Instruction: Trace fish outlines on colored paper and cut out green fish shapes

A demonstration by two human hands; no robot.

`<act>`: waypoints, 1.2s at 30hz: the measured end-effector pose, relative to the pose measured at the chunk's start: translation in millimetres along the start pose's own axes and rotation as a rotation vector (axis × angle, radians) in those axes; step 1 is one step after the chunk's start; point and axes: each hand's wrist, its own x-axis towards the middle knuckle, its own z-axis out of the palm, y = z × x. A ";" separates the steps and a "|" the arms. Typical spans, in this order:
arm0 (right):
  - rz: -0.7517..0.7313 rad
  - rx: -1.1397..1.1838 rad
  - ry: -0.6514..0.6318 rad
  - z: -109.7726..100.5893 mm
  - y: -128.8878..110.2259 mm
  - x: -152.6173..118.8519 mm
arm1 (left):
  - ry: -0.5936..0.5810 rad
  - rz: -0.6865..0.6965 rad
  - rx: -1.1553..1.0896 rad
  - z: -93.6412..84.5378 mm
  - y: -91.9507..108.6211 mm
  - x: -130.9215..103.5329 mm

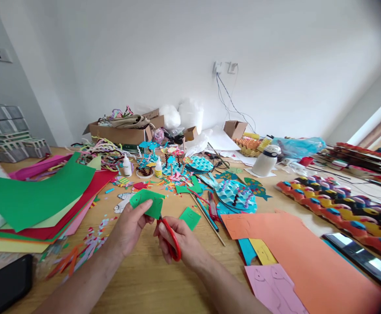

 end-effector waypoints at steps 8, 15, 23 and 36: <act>-0.015 0.044 -0.013 -0.1 6.7 1.2 | 0.073 0.035 0.047 -0.3 -3.5 2.4; -0.013 0.026 -0.009 0.5 7.4 1.9 | 0.112 0.032 0.072 4.9 -0.9 -0.2; -0.007 0.001 0.010 2.5 4.3 0.6 | 0.148 -0.002 0.036 8.6 0.2 -2.4; -0.021 -0.015 0.051 5.0 6.2 1.0 | 0.126 0.015 0.005 12.5 -1.3 -7.4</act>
